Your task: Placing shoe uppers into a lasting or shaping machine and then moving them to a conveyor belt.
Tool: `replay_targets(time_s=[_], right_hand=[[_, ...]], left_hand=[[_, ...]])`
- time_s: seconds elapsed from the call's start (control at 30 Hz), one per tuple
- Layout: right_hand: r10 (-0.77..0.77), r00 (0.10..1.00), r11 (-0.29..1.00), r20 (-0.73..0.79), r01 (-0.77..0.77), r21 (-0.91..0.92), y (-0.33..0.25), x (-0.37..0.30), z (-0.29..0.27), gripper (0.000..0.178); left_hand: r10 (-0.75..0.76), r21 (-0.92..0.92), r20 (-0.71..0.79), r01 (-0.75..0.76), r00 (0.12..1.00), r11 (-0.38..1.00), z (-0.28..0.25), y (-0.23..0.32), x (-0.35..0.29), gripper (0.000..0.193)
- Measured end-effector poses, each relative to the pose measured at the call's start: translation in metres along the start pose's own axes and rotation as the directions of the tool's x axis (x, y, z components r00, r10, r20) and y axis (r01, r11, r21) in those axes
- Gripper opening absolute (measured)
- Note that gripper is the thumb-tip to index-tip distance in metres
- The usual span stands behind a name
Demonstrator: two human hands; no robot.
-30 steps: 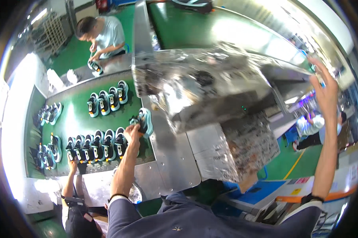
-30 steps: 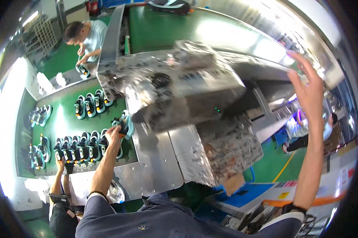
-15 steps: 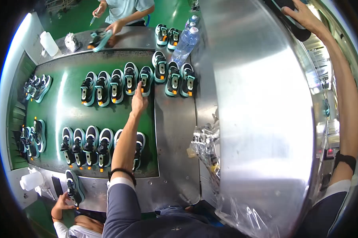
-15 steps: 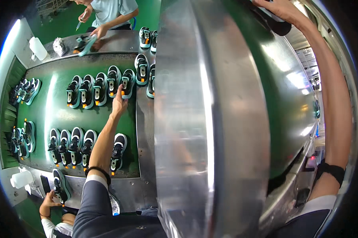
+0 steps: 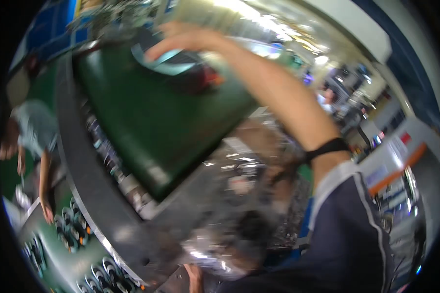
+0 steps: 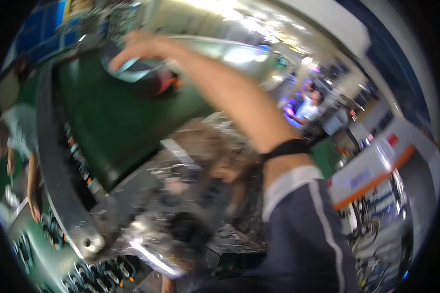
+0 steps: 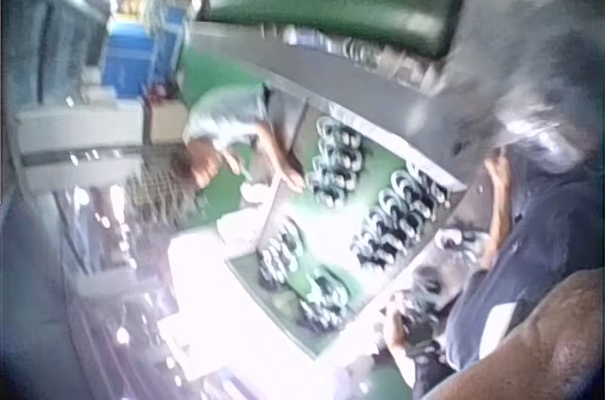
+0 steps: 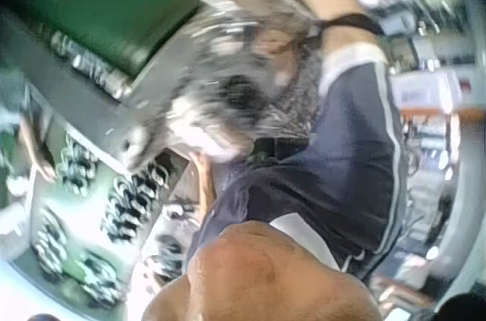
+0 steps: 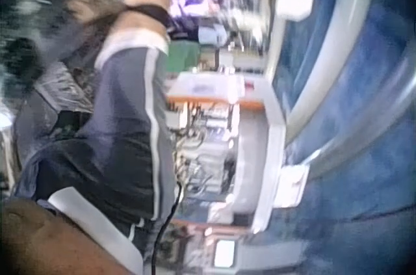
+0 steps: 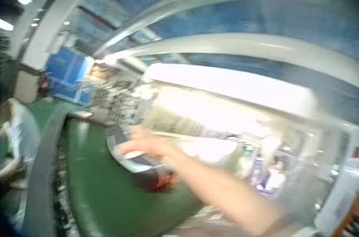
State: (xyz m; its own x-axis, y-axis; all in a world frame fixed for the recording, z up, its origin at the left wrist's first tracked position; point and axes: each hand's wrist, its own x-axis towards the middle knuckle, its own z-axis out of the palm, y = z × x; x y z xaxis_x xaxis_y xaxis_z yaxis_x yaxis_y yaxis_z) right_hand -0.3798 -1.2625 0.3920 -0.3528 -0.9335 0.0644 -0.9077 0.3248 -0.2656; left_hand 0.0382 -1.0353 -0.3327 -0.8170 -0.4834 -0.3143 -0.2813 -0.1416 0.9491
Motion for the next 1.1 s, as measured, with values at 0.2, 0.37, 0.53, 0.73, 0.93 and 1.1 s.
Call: replay_targets(time_s=[0.2,0.37,0.53,0.73,0.93,1.1], right_hand=[[-0.330,0.730,0.925,-0.598,0.125,-0.357,-0.008,-0.126,-0.085,0.065],[-0.180,0.796,0.977,-0.577,0.076,-0.200,-0.036,-0.336,-0.093,0.087],[-0.125,0.617,0.776,-0.777,-0.427,-0.464,-0.033,-0.513,-0.029,0.092],[0.466,0.310,0.634,-0.829,-0.770,0.069,-0.004,-0.720,0.021,0.054],[0.915,-0.171,0.367,-0.365,-0.023,0.930,-0.049,-0.942,0.140,0.068],[0.703,-0.654,0.417,-0.279,0.061,0.907,-0.109,-1.079,0.195,0.068]], left_hand=[[0.158,-0.516,0.403,0.082,0.901,0.853,0.052,0.357,-0.062,0.047],[0.583,-0.636,0.414,-0.236,0.699,0.734,0.092,0.490,-0.081,0.066],[0.778,-0.670,0.212,-0.491,0.592,0.557,0.212,0.575,-0.109,0.083],[0.467,-0.621,0.700,0.138,0.540,0.771,0.336,0.512,-0.172,0.052],[0.260,-0.311,0.915,0.126,0.310,0.942,0.459,0.461,-0.310,0.042],[0.113,-0.178,0.982,-0.522,-0.155,0.834,0.551,0.404,-0.416,0.047]])
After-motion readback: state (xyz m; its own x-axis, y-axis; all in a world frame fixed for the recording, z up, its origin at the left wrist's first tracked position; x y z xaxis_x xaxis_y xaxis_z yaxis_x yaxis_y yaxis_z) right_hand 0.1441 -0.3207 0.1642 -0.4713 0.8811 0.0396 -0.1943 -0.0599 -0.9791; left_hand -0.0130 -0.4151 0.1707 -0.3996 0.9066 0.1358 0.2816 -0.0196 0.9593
